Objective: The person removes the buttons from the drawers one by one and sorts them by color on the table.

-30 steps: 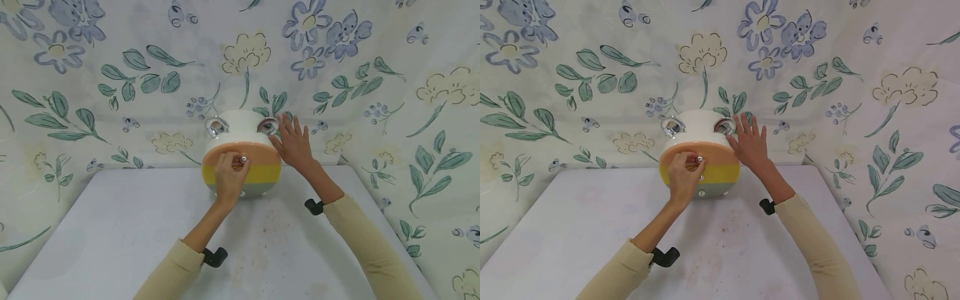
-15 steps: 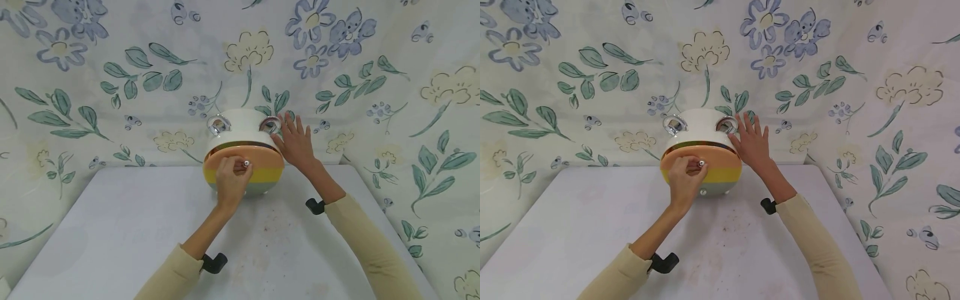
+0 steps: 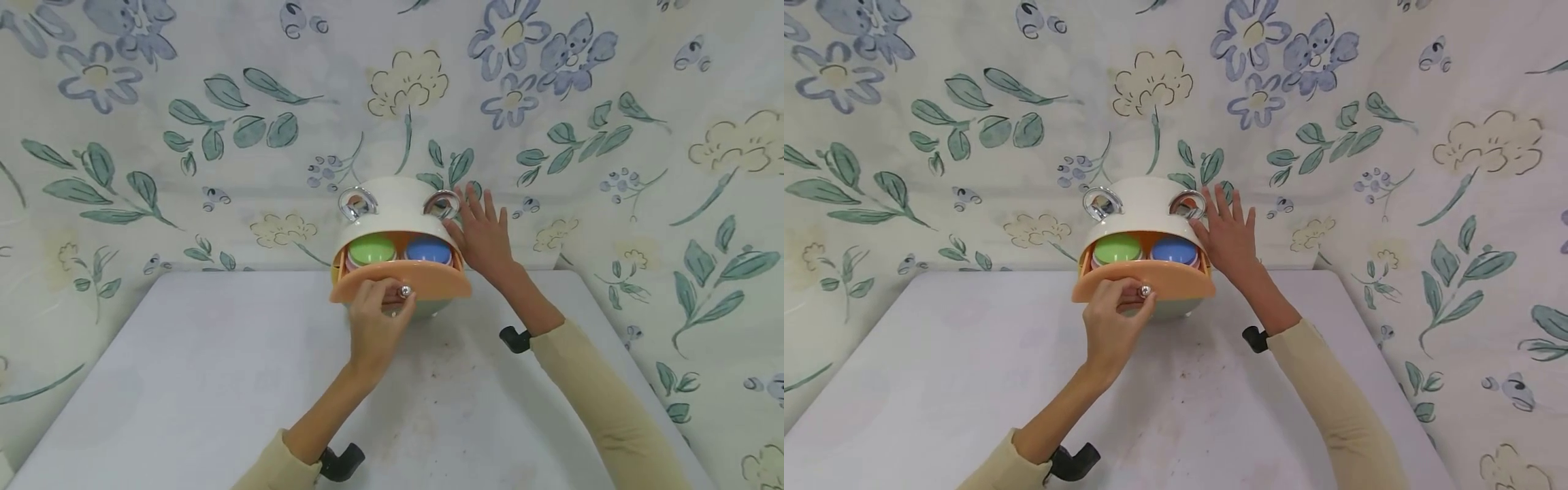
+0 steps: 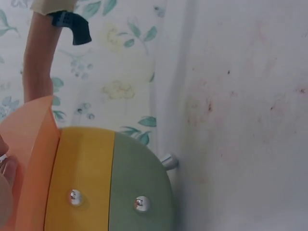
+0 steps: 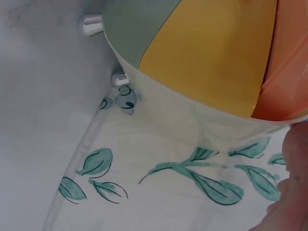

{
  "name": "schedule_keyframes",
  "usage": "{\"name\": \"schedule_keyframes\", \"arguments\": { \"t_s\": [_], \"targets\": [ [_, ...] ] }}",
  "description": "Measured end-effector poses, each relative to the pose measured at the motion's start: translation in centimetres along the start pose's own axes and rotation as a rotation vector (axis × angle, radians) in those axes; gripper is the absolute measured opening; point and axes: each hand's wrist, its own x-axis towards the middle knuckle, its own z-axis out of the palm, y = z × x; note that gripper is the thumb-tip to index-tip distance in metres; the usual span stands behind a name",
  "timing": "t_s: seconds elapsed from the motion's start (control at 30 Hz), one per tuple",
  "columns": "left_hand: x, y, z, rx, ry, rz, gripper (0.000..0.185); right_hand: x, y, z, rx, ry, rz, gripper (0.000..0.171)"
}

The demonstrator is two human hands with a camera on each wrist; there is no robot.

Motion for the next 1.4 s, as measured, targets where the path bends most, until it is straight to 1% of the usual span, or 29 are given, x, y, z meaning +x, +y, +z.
{"name": "schedule_keyframes", "arguments": {
  "t_s": [0.23, 0.5, 0.63, 0.9, 1.17, 1.4],
  "targets": [
    [-1.0, 1.0, -0.8, -0.029, 0.000, 0.009, 0.025, 0.0, -0.1, 0.1, -0.006, -0.015, 0.011, 0.068],
    [-1.9, 1.6, -1.4, -0.010, -0.012, 0.020, 0.027, -0.1, -0.2, 0.1, -0.020, -0.008, 0.008, 0.068],
    [-2.2, 1.7, -1.6, -0.006, -0.015, 0.031, 0.029, -0.1, -0.1, 0.1, -0.014, -0.021, 0.014, 0.068],
    [-2.6, 1.7, -1.7, -0.007, -0.019, 0.030, 0.029, -0.2, -0.2, -0.2, -0.014, -0.025, 0.013, 0.067],
    [-3.0, 1.4, -1.6, 0.010, -0.031, 0.029, 0.030, -0.2, -0.2, -0.1, -0.027, -0.036, 0.016, 0.067],
    [-3.2, 1.2, -1.6, -0.001, -0.030, 0.039, 0.031, -0.2, -0.2, -0.1, -0.032, -0.028, 0.016, 0.067]
  ]
}}
